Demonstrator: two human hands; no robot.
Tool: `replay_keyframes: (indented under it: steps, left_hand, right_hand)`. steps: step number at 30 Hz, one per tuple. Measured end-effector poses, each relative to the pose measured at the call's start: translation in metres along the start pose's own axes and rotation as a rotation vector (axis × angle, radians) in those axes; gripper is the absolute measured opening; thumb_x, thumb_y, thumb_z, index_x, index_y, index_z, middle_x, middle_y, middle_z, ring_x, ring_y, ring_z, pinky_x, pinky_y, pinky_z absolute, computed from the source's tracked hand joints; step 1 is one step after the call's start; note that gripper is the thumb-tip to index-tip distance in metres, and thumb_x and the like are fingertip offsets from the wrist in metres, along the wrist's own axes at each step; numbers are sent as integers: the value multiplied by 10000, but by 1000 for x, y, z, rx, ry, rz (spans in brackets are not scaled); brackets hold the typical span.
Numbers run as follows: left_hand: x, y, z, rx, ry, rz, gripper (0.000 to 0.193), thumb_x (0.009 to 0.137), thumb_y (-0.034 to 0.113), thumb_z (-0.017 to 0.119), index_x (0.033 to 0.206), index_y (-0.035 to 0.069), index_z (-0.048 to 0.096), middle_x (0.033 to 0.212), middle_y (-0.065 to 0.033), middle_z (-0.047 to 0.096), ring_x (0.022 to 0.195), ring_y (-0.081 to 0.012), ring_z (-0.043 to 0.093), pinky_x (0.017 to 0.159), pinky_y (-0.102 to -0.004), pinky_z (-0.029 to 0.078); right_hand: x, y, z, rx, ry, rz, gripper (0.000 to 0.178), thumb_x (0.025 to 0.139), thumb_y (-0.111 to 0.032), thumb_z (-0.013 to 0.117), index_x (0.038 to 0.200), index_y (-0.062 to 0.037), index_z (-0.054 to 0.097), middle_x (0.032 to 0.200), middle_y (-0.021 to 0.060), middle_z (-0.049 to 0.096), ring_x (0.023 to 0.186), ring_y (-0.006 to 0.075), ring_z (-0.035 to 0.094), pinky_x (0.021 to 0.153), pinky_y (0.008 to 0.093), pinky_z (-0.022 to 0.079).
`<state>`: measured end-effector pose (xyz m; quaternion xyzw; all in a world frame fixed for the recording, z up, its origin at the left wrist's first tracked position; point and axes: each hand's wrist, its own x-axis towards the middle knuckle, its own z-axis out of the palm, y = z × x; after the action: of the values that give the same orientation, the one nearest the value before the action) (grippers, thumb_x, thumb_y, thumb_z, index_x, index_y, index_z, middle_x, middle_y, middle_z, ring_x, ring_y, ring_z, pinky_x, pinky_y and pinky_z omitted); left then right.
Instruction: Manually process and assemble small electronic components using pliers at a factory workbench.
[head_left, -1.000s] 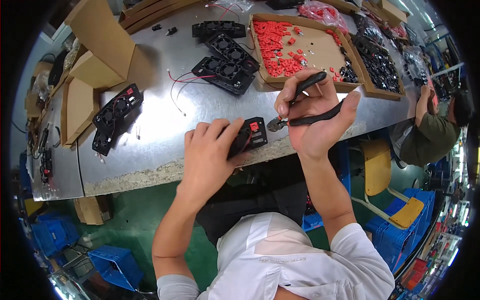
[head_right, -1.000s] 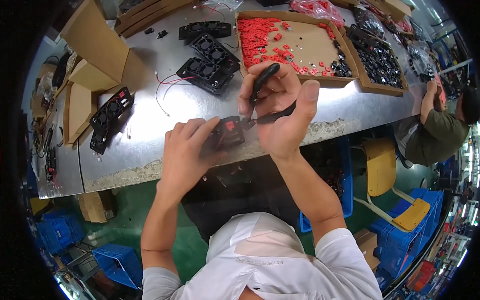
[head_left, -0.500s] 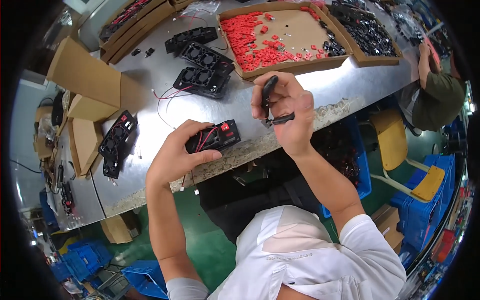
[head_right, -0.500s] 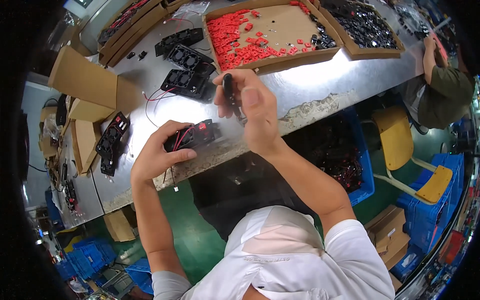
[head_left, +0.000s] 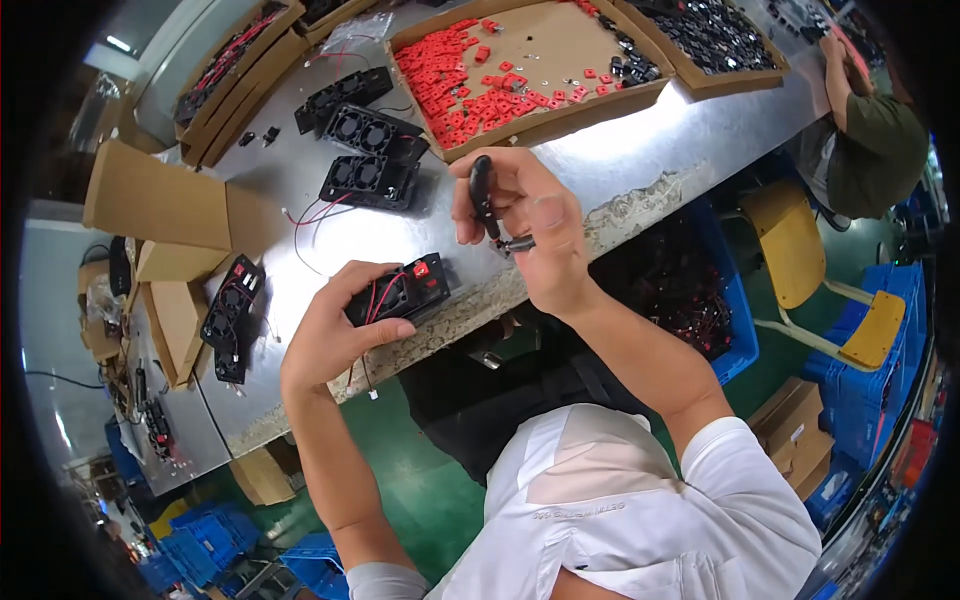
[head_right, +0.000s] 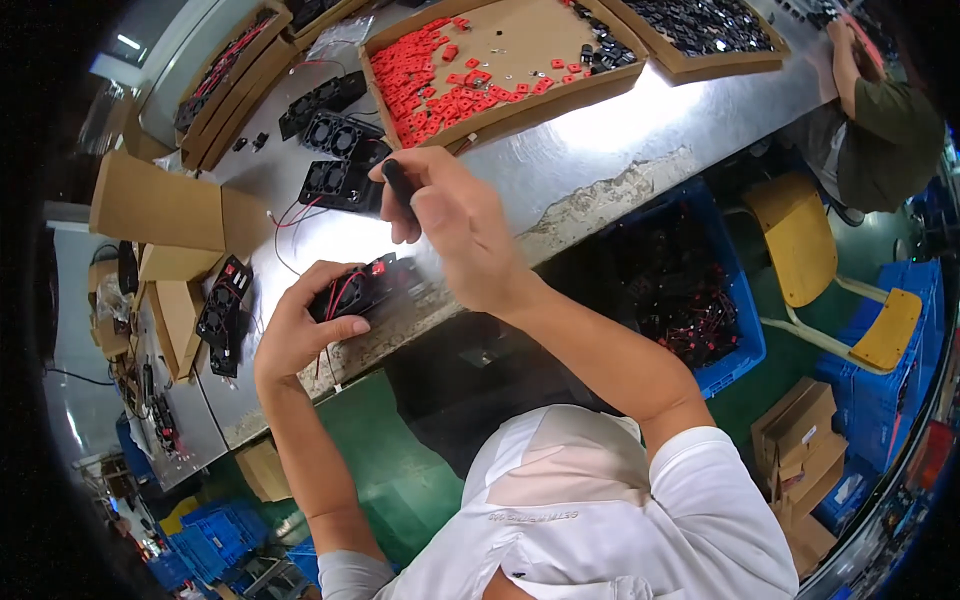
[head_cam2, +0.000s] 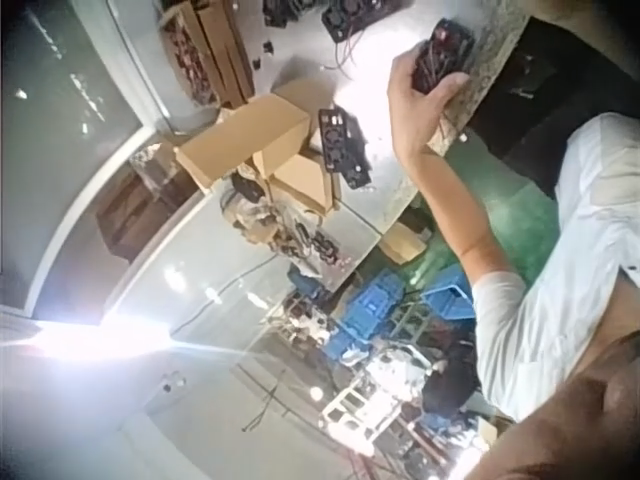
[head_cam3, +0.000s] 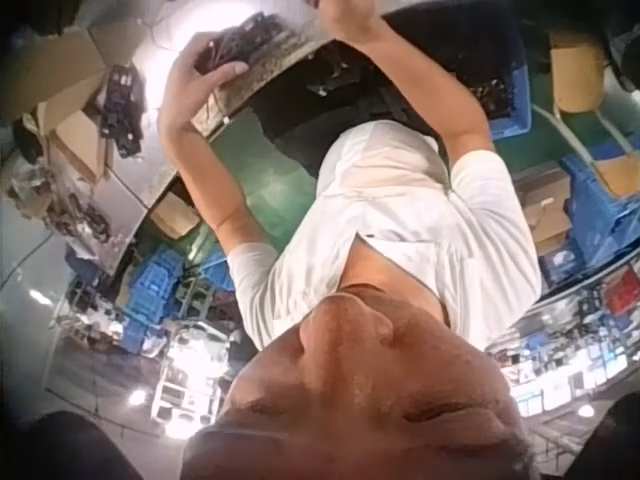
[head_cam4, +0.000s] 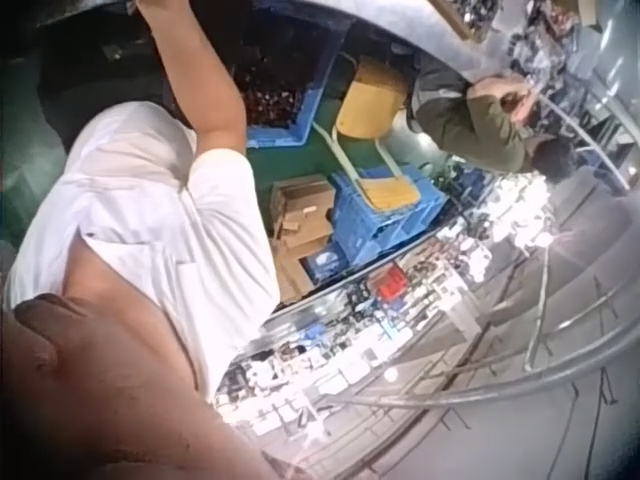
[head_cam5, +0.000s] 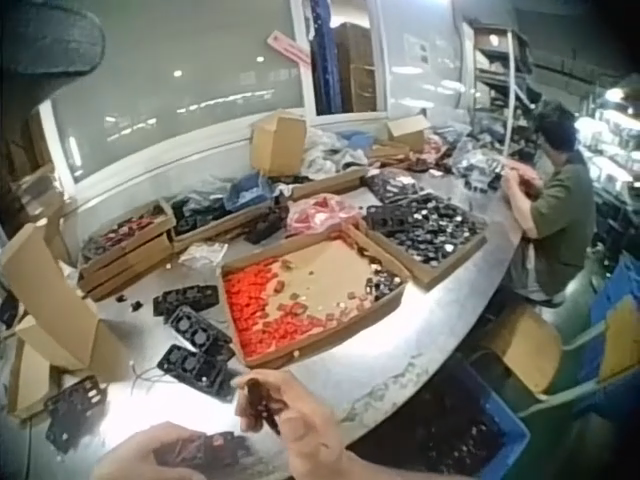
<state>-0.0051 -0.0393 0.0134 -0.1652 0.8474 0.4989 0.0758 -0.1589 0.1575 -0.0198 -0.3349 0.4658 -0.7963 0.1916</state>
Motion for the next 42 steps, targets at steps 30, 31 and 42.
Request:
replay_keyframes:
  steps: [30, 31, 42]
  left_hand:
    - [-19, 26, 62, 747, 421, 211, 744, 665, 110, 858, 1365, 124, 606, 1205, -65, 590, 1056, -293, 563, 912, -428, 418]
    - [-19, 26, 62, 744, 425, 211, 744, 665, 110, 858, 1365, 124, 606, 1205, -65, 590, 1056, -293, 563, 912, -428, 418]
    - [-5, 7, 35, 225, 230, 192, 655, 690, 155, 867, 1299, 51, 650, 1091, -153, 656, 987, -367, 636, 893, -419, 513]
  right_hand:
    - [0, 4, -13, 89, 101, 67, 978, 894, -869, 329, 1255, 13, 547, 927, 161, 599, 797, 290, 608, 724, 398, 486]
    - [1, 3, -14, 86, 104, 67, 980, 893, -870, 329, 1257, 13, 547, 929, 163, 600, 797, 291, 608, 723, 398, 486]
    - [17, -1, -6, 82, 50, 116, 931, 926, -834, 301, 1228, 6, 561, 925, 156, 606, 789, 281, 598, 698, 382, 474]
